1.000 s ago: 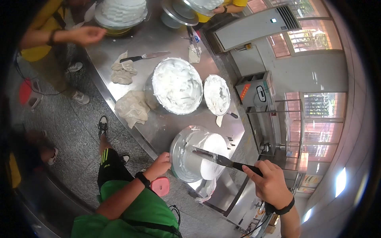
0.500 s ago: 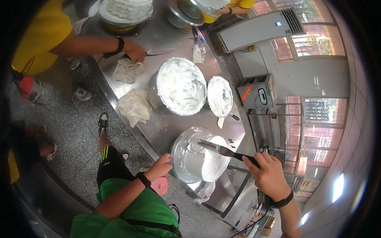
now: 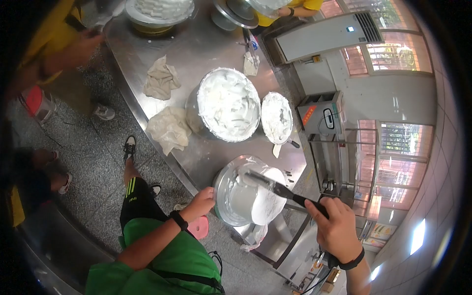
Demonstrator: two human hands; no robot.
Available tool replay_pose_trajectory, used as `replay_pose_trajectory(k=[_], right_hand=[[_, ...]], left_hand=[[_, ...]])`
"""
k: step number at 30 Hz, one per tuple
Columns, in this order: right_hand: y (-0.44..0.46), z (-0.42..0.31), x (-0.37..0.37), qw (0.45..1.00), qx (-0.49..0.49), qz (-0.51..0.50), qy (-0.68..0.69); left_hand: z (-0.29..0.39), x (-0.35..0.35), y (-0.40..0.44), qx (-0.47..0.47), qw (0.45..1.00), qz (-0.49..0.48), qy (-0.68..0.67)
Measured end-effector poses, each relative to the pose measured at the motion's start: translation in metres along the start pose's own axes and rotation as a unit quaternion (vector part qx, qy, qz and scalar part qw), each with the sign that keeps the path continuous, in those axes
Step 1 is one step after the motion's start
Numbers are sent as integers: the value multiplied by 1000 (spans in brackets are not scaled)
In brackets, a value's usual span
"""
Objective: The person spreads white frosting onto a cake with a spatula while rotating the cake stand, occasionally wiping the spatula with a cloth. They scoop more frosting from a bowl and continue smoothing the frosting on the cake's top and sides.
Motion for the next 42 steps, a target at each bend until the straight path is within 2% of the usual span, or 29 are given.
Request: replay_pose_trajectory(k=[2, 7, 9, 12, 18, 34, 42], right_hand=[[-1, -19, 0, 998, -58, -1, -23], [7, -31, 7, 993, -102, -7, -62], [9, -36, 12, 986, -141, -7, -93], [14, -37, 19, 980, -163, -11, -114], [25, -39, 24, 974, -193, -30, -118], [27, -30, 35, 971, -198, -41, -126], [33, -14, 38, 985, -145, -41, -80]], left_hand=[[9, -1, -2, 16, 1000, 9, -20], [20, -7, -1, 23, 998, 25, -46], [26, -11, 0, 68, 997, 28, -18], [26, -14, 2, 86, 996, 30, -8], [27, -12, 0, 42, 999, 21, -13], [24, -11, 2, 53, 998, 19, -17], [19, -11, 5, 67, 998, 12, -6]])
Point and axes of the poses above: each hand's wrist, its own y-axis towards the middle knuckle, its own x-axis out of the palm, z = x × y, the point moved 10 cm from there along y, towards the middle knuckle, and after that the axes turned 1 degree about y, right-handed, at the moved point
